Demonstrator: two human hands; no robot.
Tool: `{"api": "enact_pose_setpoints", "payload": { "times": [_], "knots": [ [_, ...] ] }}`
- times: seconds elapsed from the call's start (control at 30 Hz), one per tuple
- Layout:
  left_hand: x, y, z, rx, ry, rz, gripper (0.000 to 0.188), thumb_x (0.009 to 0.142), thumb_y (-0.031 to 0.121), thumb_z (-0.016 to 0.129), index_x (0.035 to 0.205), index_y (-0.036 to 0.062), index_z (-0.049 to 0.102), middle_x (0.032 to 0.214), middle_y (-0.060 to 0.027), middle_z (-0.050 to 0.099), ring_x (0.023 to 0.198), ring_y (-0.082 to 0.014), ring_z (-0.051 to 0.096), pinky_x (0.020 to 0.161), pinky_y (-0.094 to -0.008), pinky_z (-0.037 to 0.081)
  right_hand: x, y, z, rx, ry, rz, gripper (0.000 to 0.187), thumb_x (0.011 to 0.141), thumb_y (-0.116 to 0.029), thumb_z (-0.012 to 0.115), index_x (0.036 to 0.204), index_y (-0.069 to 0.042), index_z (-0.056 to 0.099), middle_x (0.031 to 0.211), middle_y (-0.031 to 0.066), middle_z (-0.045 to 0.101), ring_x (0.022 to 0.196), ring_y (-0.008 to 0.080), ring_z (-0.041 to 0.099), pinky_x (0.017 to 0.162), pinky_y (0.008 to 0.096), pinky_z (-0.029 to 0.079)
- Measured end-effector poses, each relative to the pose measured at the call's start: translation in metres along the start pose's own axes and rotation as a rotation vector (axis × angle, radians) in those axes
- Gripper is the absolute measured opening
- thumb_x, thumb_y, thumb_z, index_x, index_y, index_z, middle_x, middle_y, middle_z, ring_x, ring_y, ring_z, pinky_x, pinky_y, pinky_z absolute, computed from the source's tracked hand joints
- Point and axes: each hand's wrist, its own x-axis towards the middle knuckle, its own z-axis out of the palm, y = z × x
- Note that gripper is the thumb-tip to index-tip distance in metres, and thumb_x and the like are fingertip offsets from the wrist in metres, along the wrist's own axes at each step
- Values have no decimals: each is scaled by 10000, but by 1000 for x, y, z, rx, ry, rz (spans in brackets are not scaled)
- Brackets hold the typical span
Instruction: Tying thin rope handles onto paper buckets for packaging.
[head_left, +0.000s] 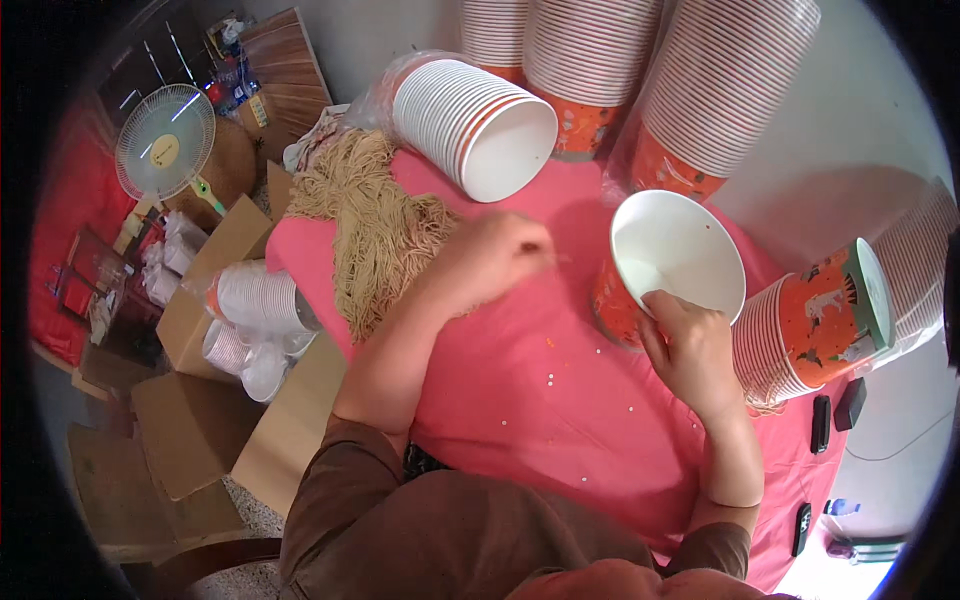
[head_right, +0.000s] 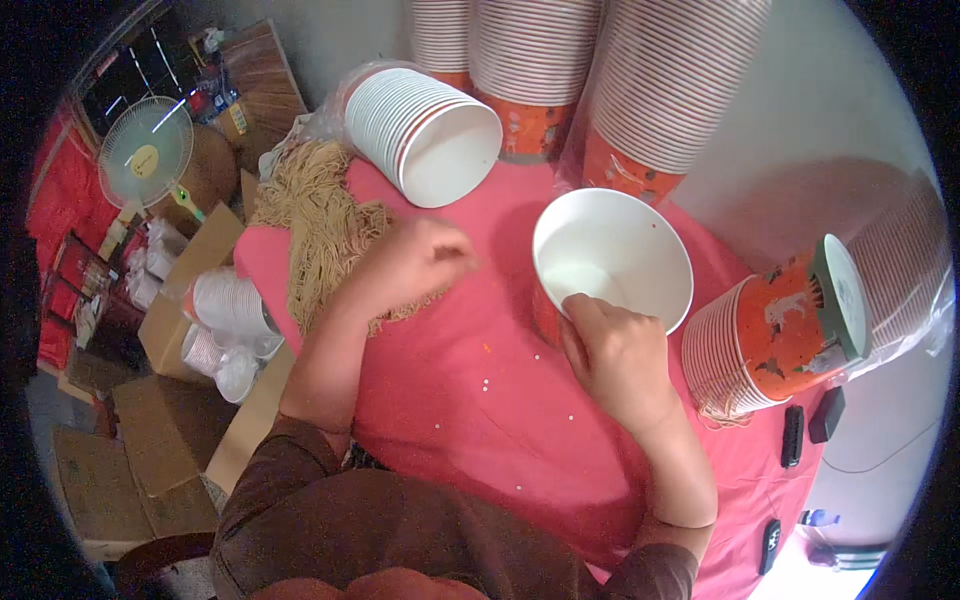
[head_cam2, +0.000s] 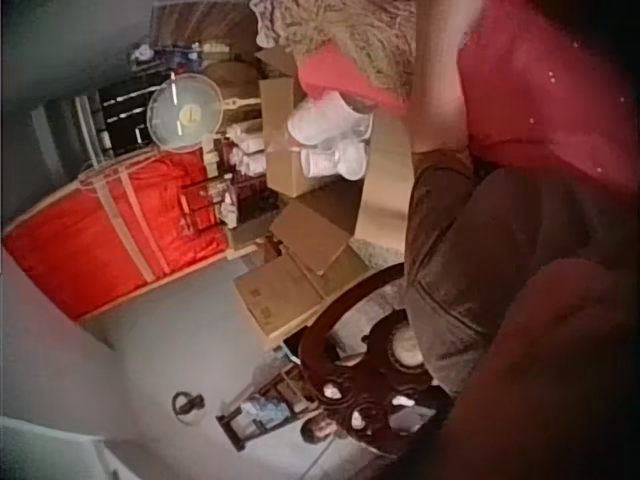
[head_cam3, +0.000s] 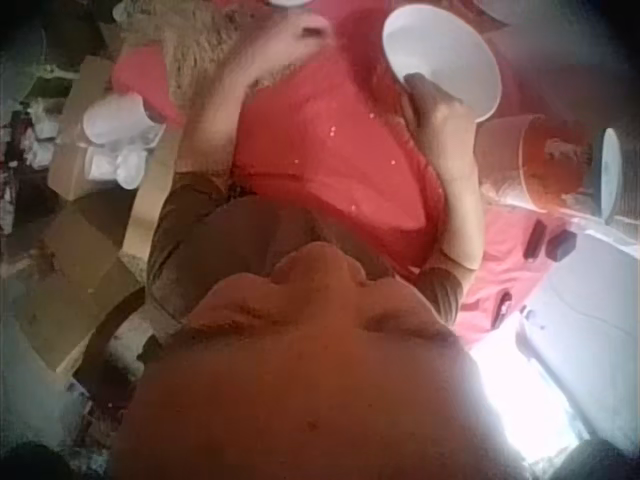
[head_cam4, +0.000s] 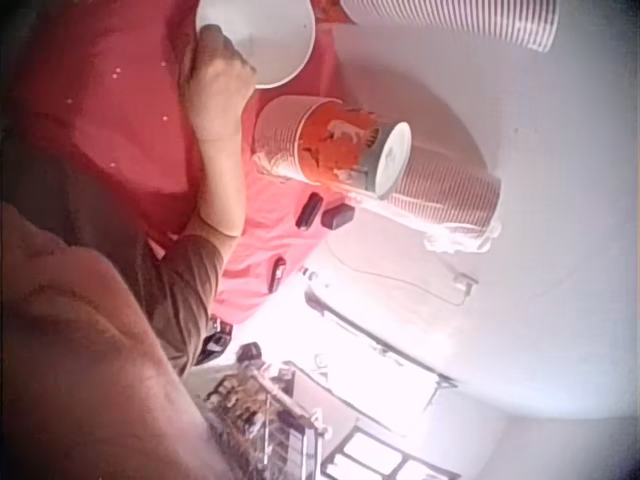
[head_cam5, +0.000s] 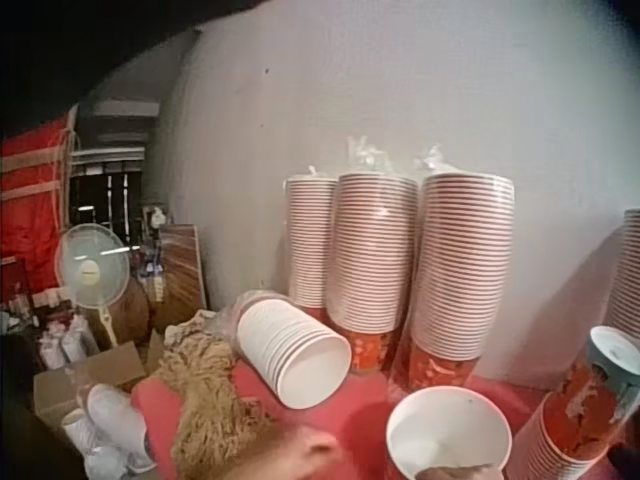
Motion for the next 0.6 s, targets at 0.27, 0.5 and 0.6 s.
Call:
{"api": "enact_pose_setpoints", "payload": {
  "times": [0.27,0.5,0.6],
  "knots": [
    [-27,61,51,-712,-696,498,131,910,81,678,1004,-4,713,904,-116,710,816,-197,682,708,-314,519,0,0,1,-96,11,16,138,852,-127,663,926,-61,568,692,112,622,611,303,648,541,424,499],
    [-21,47,53,-496,-161,363,112,880,101,675,947,12,685,843,-127,679,737,-236,667,638,-344,512,-5,-4,-2,-57,-45,71,339,831,-115,685,1139,-49,560,748,118,664,632,319,671,534,406,518],
    [-18,44,61,-381,16,274,72,833,73,683,898,41,674,810,-106,675,659,-257,657,579,-341,511,-7,-7,-14,-13,-115,101,385,822,-133,705,1167,-44,560,824,135,674,706,322,682,587,421,530]
  ]
}}
